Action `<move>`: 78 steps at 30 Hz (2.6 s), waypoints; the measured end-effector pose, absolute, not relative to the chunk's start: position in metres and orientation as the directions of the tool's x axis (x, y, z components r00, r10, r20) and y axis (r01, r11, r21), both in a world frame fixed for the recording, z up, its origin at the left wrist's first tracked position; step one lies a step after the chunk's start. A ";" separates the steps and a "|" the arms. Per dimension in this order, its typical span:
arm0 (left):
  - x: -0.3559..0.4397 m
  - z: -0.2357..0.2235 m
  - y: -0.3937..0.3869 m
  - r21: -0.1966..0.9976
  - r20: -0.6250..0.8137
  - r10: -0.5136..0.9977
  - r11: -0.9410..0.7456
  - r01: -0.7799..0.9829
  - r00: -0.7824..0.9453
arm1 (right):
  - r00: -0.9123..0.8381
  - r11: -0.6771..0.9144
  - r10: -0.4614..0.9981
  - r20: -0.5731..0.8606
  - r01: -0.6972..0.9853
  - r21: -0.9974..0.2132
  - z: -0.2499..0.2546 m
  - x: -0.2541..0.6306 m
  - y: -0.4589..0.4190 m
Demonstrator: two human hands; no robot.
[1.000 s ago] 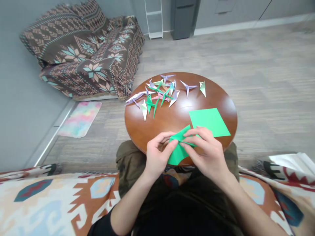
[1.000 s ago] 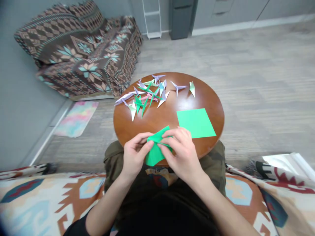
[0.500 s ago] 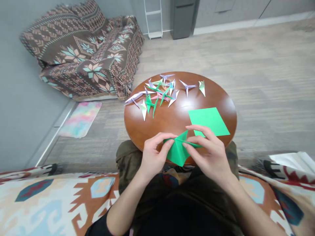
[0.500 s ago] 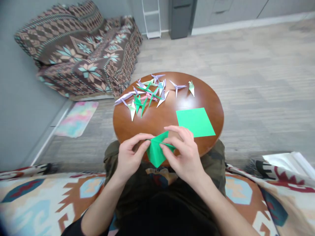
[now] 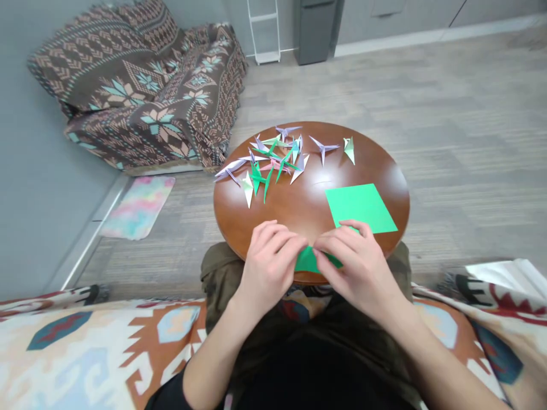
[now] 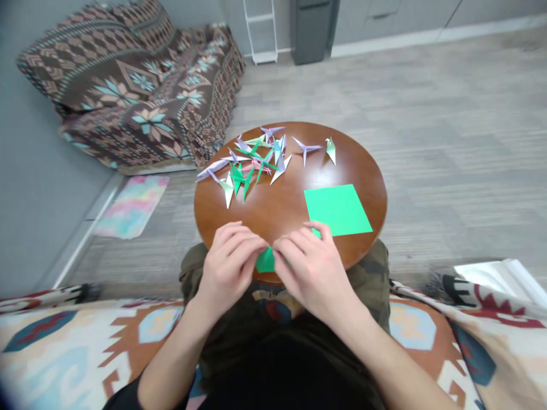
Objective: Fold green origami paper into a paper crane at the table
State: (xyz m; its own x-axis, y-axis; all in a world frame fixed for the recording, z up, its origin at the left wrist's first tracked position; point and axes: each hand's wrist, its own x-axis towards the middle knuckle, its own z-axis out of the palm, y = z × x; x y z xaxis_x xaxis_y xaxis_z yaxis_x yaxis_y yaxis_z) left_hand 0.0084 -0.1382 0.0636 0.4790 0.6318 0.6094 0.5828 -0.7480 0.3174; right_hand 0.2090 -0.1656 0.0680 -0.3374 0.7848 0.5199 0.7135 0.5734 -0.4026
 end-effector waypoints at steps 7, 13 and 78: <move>0.009 0.068 -0.142 0.281 0.596 0.629 -0.746 0.604 0.499 | -0.401 0.604 0.771 0.494 0.706 -0.370 0.075 0.210 -0.161; 0.010 0.069 -0.144 0.281 0.594 0.632 -0.743 0.608 0.498 | -0.414 0.612 0.771 0.484 0.691 -0.384 0.074 0.209 -0.163; 0.030 0.051 -0.161 0.925 0.021 1.000 -0.018 -0.379 0.004 | 0.105 0.283 0.941 0.322 0.281 -0.917 0.062 0.211 -0.174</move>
State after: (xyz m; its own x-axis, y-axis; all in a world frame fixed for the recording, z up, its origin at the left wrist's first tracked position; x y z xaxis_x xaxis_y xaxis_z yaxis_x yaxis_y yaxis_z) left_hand 0.0298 -0.1610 0.0507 0.0039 0.9998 0.0215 -0.3792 -0.0184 0.9251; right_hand 0.2107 -0.1743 0.0618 0.1047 0.9409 0.3220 0.2806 0.2827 -0.9172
